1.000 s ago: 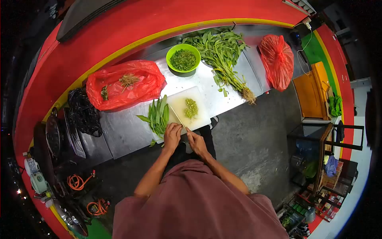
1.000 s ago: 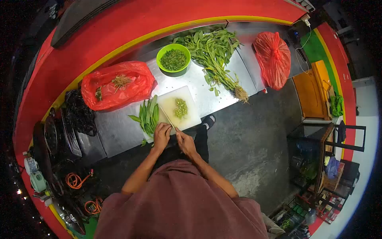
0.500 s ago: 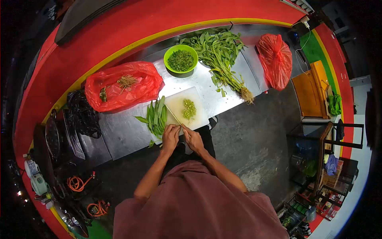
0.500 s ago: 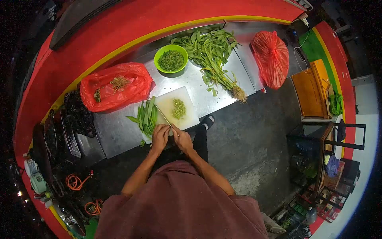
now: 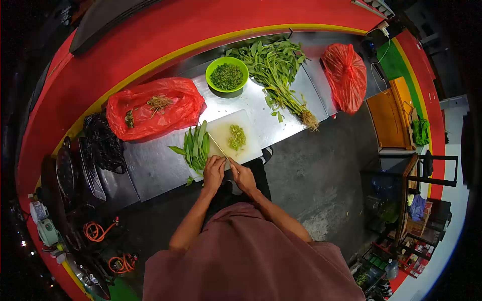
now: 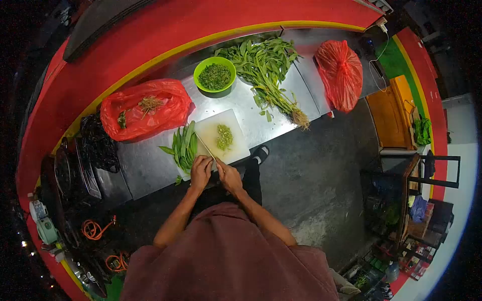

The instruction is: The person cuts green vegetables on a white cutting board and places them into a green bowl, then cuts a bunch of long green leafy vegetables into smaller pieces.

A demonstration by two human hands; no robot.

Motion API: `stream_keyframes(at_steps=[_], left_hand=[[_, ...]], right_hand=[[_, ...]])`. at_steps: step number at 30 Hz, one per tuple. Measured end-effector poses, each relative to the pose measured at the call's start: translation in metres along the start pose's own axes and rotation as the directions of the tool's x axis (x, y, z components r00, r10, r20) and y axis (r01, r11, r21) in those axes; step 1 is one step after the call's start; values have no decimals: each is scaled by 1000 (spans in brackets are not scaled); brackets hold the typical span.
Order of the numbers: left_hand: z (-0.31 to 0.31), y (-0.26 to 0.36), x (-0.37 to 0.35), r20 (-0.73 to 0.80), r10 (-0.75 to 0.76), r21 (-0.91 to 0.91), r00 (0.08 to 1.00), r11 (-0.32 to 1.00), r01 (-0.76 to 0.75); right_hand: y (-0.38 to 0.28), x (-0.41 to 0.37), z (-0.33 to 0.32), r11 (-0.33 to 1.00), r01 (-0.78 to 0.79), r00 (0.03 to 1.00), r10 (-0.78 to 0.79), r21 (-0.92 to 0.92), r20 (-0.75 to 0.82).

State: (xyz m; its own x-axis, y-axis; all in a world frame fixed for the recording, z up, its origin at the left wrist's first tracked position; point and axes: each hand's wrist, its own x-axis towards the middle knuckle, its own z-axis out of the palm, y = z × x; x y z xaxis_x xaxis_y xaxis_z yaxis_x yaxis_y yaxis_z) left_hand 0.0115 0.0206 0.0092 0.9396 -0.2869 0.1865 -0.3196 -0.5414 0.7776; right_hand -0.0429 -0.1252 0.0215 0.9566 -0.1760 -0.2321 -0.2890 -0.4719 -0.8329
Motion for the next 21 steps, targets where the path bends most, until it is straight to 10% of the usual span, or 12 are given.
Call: stream_keyframes(at_steps=[15,19,21], left_hand=[[1,-2,1,1,-20,17,1000,1000,20],[2,-4,0,-26,-26,-15,999,1000,26],[1,-4,1,-9,-31,-35,999,999,31]], right_hand=[[-11,17,-1,990,-140,982,138,1,127],[16,6,-4,989,123,992,-125,82,16],[22,3,-12,974,-69,992,44,214,116]])
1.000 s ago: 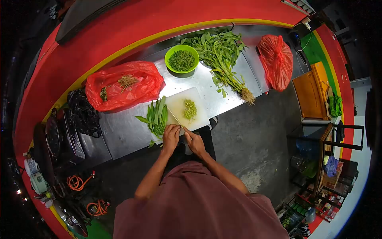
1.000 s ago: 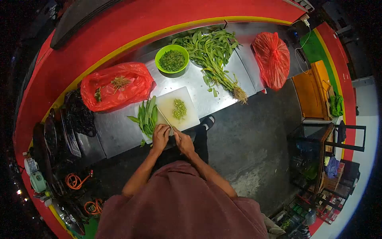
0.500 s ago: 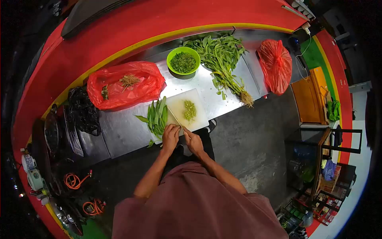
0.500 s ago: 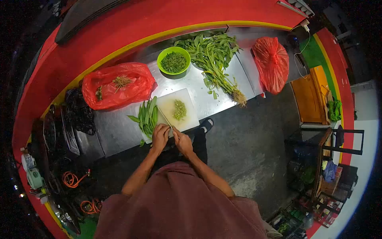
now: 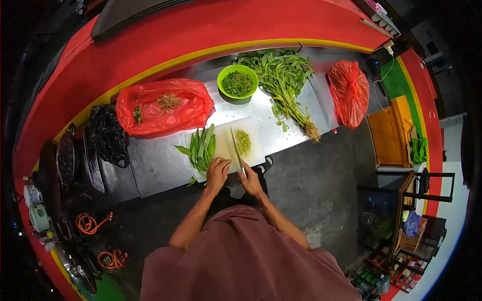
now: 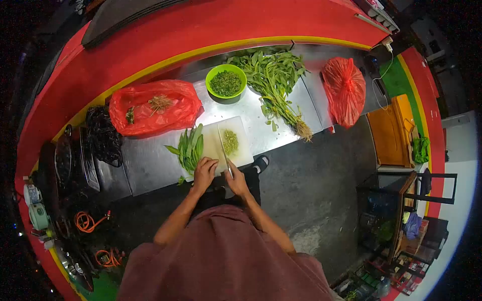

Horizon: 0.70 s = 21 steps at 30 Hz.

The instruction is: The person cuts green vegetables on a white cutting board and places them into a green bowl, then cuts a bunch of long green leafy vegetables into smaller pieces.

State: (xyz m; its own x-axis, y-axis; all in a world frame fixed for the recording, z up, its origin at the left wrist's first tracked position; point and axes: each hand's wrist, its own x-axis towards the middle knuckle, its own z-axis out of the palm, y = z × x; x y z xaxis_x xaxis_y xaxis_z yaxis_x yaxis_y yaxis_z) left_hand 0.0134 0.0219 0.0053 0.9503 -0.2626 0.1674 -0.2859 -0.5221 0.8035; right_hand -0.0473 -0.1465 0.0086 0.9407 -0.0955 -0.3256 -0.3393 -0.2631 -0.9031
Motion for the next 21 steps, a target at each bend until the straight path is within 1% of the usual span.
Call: stream_keyframes(at_steps=[1,2,4,5,6,8,9,10,12,13,14,16,17,20,21], left_hand=[[0,0,0,-5,-2,-1,1000,1000,2],[0,0,0,-7,5,-3,1000,1000,-5],[0,1,1,-11,14,-7,1000,1000,-14],[-1,2,1,-4,13,-8,1000,1000,-14],[0,1,1,3,13,-9,1000,1000,-13],[1,-1,0,0,30,5,1000,1000,-30],[1,-1,0,-1,33,22,999,999,-33],[1,-1,0,-3,35,40,999,999,-35],[1,-1,0,-11,31,38,999,999,-31],[2,-2,0,-7,30,32,1000,999,-29],[2,-3,0,-3,28,25,1000,999,-28],[1,-2,0,-6,30,9,1000,1000,-30],[1,-2,0,-5,30,9,1000,1000,-30],[3,-7,-2,-16,42,22,999,999,-42],[3,-7,-3,-16,43,20,999,999,-42]], right_hand=[[1,-1,-3,996,-38,999,37,80,10],[1,-1,-7,996,-36,999,35,78,11],[-4,-1,-16,993,-120,992,120,10,-27],[-7,0,-21,997,-68,997,67,-26,-28],[-5,2,-22,997,-65,997,64,-28,-32],[-3,7,-24,999,6,998,-4,39,-56],[-10,8,-25,999,-33,998,34,12,-58],[-16,8,-27,1000,-28,998,29,11,-58],[-26,9,-34,985,-124,992,121,122,36],[-17,13,-26,961,-25,999,31,277,-19],[-13,15,-27,962,-20,999,26,273,-19],[-17,18,-29,974,-98,995,103,204,-13],[-19,17,-28,972,-120,990,133,201,-51],[-34,13,-29,973,-96,991,114,211,-76],[-31,14,-29,967,-122,988,140,225,-69]])
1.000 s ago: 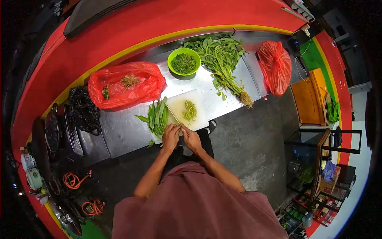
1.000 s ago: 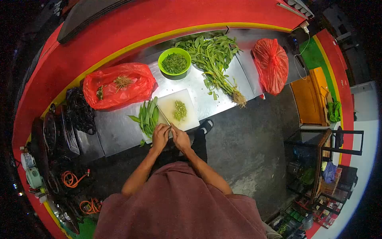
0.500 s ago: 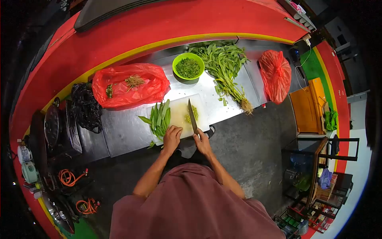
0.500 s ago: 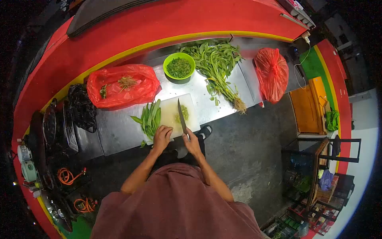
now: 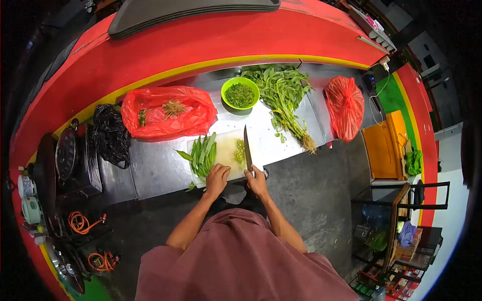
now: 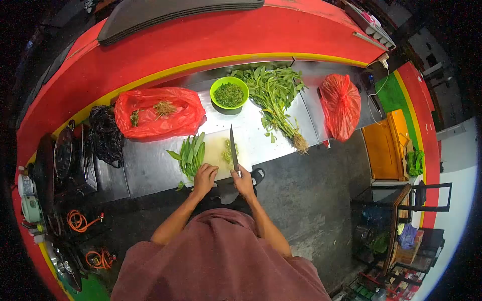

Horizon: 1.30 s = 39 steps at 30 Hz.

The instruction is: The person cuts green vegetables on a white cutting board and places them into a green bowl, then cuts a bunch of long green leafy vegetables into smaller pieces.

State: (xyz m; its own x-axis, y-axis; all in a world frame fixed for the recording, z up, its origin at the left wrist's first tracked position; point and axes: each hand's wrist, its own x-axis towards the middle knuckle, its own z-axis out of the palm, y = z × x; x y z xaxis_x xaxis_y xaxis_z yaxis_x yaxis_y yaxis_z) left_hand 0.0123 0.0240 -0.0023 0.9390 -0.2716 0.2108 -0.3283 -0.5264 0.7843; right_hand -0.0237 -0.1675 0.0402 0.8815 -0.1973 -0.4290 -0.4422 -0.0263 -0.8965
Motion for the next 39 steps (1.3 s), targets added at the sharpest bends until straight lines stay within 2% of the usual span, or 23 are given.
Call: stream_keyframes(at_steps=[3,4,7,8,11,14,17,19,22,23,25,26,27,29,30,33,34,37,39], left_hand=[[0,0,0,2,-26,5,1000,1000,26],[1,-1,-1,-15,-24,-5,1000,1000,24],[-3,1,2,-28,-26,-18,999,1000,25],[-2,0,2,-22,-19,-17,1000,1000,19],[-4,0,2,-17,-6,-11,1000,1000,6],[-3,-3,1,-39,-2,-49,999,999,0],[-5,1,1,8,-40,-52,999,998,40],[-5,1,3,0,-15,-57,1000,998,15],[-4,2,3,-1,-38,-16,999,999,38],[-4,2,2,8,-37,-17,999,999,37],[-3,0,2,13,-29,-13,999,999,30],[-3,-1,1,5,-22,-10,1000,1000,23],[-3,-1,1,13,-23,-8,1000,1000,23],[-3,-2,0,24,-37,3,999,999,37],[-2,-2,0,8,-33,-1,999,999,33],[-1,-3,0,3,-10,-12,1000,1000,10],[0,-4,1,-1,10,15,1000,1000,-10],[1,-6,-1,-2,22,59,1000,998,-22],[3,-9,-2,21,8,67,1000,998,-9]], right_hand=[[11,3,1,997,48,999,-49,60,4],[15,5,-3,998,45,996,-47,37,76],[20,-4,-6,1000,26,995,-27,15,95],[47,3,-10,968,221,967,-201,-116,158],[1,-26,-9,876,219,961,-118,-430,249],[-2,-41,-1,816,261,959,-157,-515,235],[3,-53,7,856,172,978,-89,-487,189],[10,-56,8,869,122,983,-38,-480,181],[24,-56,11,829,305,952,-256,-469,166],[27,-56,10,832,297,955,-252,-468,159],[24,-54,10,848,187,979,-119,-496,164],[28,-54,11,812,246,969,-190,-529,159],[32,-53,13,816,241,970,-186,-525,155],[42,-51,15,735,293,956,-228,-611,185],[42,-53,17,740,364,930,-323,-566,176],[44,-55,17,743,351,935,-305,-570,179],[45,-54,17,725,415,905,-390,-550,169],[41,-58,18,704,340,937,-311,-624,160],[45,-55,19,695,337,936,-322,-636,143]])
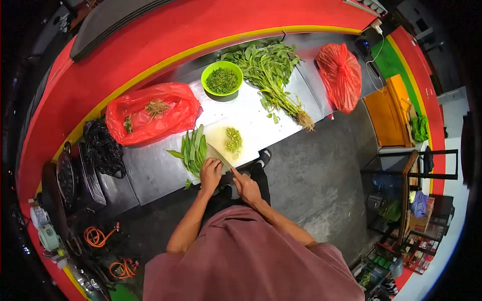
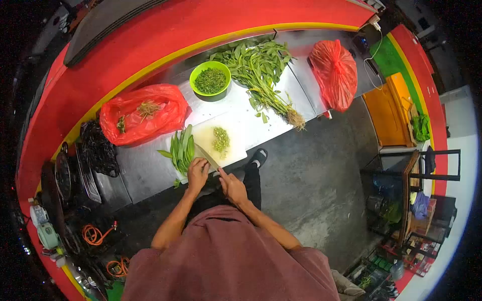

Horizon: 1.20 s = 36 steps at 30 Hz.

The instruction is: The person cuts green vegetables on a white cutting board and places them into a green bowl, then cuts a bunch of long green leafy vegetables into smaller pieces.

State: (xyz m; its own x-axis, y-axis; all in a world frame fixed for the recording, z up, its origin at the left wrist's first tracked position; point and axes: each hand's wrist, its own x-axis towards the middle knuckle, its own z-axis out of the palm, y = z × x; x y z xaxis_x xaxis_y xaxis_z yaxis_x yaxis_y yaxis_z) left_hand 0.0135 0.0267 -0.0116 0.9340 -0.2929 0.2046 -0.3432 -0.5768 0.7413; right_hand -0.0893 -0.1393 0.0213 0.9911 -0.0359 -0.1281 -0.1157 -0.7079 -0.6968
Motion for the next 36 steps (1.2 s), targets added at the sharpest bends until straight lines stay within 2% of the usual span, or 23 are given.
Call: stream_keyframes(at_steps=[2,6,7,11,14,15,18,20,22,26,28,29,36], left_hand=[[0,1,1,1,-15,-45,1000,999,15],[-6,11,3,23,-5,-54,1000,999,7],[-5,10,4,20,2,-52,1000,999,-1],[-6,15,5,-4,-12,-68,1000,998,12],[-6,12,6,-8,23,-49,1000,998,-24],[-6,12,5,9,-7,-57,1000,998,8],[-7,13,5,2,5,-37,1000,999,-5],[-8,13,5,6,1,-32,1000,999,-1],[-7,13,5,-4,-2,-10,1000,1000,2],[-4,9,3,6,-8,-35,1000,999,8],[-7,11,4,9,-3,-34,1000,999,4],[-8,12,5,11,4,-33,1000,999,-4],[-8,13,5,14,15,-27,1000,1000,-14]], right_hand=[[3,1,1,1000,-5,996,7,29,-91],[1,10,-9,993,-18,984,38,116,-174],[0,11,-12,984,-93,986,113,151,-126],[0,19,-20,971,-46,994,68,233,-88],[-2,20,-22,928,-158,986,130,336,107],[-5,18,-20,919,-139,989,113,369,91],[-10,12,-19,928,-184,976,133,325,172],[-14,10,-19,935,-169,979,122,312,166],[-10,8,-13,927,-62,997,42,370,60],[-8,8,-11,938,-36,998,17,346,57],[-13,10,-17,929,-151,981,98,338,168],[-14,10,-17,929,-151,981,97,339,169],[-1,16,0,952,-61,996,37,301,83]])
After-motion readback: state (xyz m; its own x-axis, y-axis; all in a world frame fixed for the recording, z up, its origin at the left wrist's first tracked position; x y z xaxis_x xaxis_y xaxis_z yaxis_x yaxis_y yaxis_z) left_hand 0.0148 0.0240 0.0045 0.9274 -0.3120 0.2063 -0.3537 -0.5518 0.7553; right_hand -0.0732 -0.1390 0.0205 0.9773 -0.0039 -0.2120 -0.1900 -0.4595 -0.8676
